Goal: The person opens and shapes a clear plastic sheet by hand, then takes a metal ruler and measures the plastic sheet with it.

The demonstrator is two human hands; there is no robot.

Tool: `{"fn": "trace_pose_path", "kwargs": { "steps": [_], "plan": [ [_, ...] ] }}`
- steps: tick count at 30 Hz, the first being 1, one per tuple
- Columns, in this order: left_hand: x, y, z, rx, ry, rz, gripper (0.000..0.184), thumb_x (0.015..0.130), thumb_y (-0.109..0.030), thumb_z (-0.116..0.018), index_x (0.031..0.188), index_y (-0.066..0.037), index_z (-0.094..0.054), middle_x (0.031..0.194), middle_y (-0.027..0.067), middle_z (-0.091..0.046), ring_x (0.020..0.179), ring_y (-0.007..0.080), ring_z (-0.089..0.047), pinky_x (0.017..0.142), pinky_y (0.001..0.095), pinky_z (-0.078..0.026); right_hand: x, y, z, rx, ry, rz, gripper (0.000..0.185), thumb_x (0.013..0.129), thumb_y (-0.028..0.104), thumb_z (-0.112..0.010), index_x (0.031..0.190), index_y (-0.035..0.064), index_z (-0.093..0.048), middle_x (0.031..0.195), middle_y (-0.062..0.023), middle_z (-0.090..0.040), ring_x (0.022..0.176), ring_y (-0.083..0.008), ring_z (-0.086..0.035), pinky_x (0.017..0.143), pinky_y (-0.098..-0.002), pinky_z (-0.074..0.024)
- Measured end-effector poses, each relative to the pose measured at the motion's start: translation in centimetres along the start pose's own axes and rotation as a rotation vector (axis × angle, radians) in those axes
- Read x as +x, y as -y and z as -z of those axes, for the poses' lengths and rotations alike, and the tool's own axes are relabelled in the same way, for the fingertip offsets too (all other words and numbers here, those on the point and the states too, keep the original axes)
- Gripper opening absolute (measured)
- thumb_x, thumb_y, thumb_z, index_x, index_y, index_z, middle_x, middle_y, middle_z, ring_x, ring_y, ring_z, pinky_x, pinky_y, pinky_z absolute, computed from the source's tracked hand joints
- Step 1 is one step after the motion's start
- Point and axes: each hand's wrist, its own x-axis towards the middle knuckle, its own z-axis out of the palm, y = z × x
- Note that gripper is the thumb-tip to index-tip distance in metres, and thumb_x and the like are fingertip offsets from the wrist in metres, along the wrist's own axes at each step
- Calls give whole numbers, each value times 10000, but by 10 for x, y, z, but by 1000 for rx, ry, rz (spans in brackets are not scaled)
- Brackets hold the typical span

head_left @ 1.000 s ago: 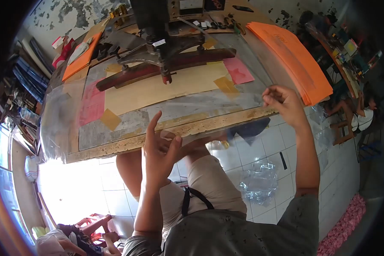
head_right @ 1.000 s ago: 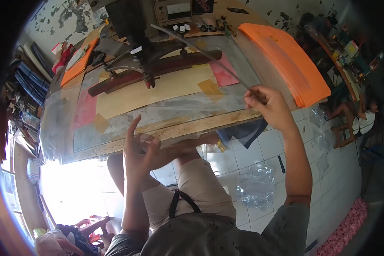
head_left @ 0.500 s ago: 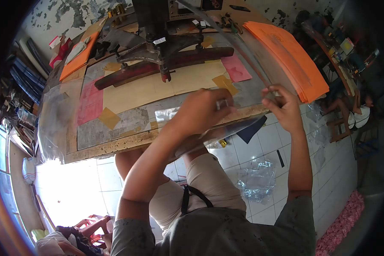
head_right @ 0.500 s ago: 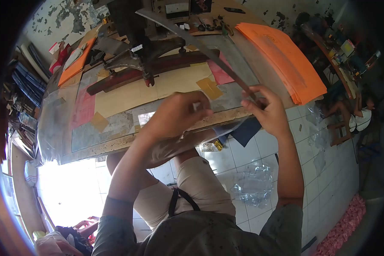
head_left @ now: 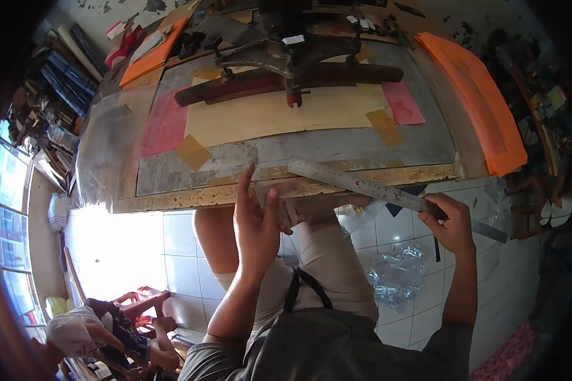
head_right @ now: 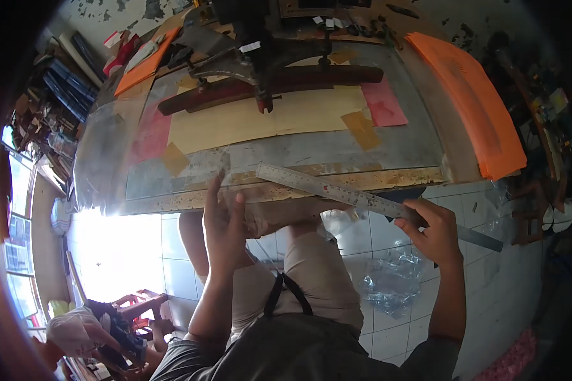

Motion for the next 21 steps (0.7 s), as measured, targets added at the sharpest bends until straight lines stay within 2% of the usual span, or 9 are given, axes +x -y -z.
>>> {"fn": "trace_pose_path", "kwargs": {
  "steps": [1, 4, 5, 7, 10, 12, 16, 19, 21],
  "plan": [
    [3, 11, -1, -157, -11, -44, 443, 1071, -139, -504, 1471, 7, -382, 1027, 181, -710, 662, 153, -708, 497, 246, -548, 6, -3, 1, -32, 16, 40, 381, 793, 188, -856, 1060, -31, -696, 915, -144, -728, 704, -245, -698, 625, -332, -543],
    [0, 17, 12, -284, 69, 68, 395, 1085, -183, -484, 1417, 27, -440, 1014, 170, -712, 681, 182, -724, 487, 240, -541, 26, -2, 2, -90, 66, 148, 389, 760, 187, -874, 1026, -36, -698, 903, -138, -726, 714, -240, -695, 630, -329, -536],
    [-6, 14, 17, -274, 104, 132, 368, 1092, -221, -469, 1354, 38, -492, 1048, 179, -718, 704, 201, -736, 483, 234, -535, 34, -1, 3, -93, 87, 174, 393, 751, 188, -879, 1019, -37, -698, 902, -136, -725, 724, -240, -695, 637, -332, -536],
    [-19, 23, 19, -334, 116, 185, 357, 1094, -229, -461, 1321, 42, -505, 1082, 186, -719, 731, 211, -744, 497, 237, -544, 49, 5, 7, -133, 139, 217, 388, 741, 186, -885, 996, -38, -695, 909, -133, -725, 785, -238, -701, 671, -336, -539],
    [-27, 32, 23, -413, 138, 311, 331, 1101, -236, -439, 1261, 39, -529, 1134, 199, -715, 811, 225, -755, 549, 246, -572, 64, -2, -2, -29, 167, 188, 399, 723, 204, -892, 980, -28, -694, 893, -127, -714, 770, -248, -685, 701, -351, -517],
    [-27, 43, 22, -447, 149, 320, 321, 1104, -234, -427, 1239, 36, -537, 1141, 196, -712, 847, 231, -756, 573, 251, -585, 77, 3, -1, -157, 233, 231, 417, 695, 246, -901, 953, -12, -699, 862, -119, -694, 745, -274, -648, 740, -371, -478],
    [-29, 50, 24, -490, 145, 253, 285, 1105, -187, -383, 1239, 27, -515, 1175, 194, -702, 933, 255, -751, 644, 277, -606, 88, 6, -5, -241, 196, 313, 428, 683, 278, -906, 933, -4, -702, 848, -114, -685, 750, -288, -625, 740, -383, -464],
    [-27, 57, 27, -537, 160, 248, 326, 1080, -154, -403, 1323, 50, -476, 1153, 261, -686, 904, 293, -746, 617, 328, -631, 95, 9, -7, -267, 181, 377, 439, 684, 295, -905, 934, -2, -701, 852, -109, -683, 747, -290, -620, 737, -388, -463],
    [-26, 58, 29, -552, 172, 247, 333, 1085, -169, -405, 1322, 56, -474, 1153, 263, -686, 905, 296, -746, 620, 329, -634, 100, 10, -9, -275, 167, 422, 446, 686, 306, -904, 937, -1, -700, 857, -107, -682, 746, -290, -616, 736, -390, -464]
  ]
}}
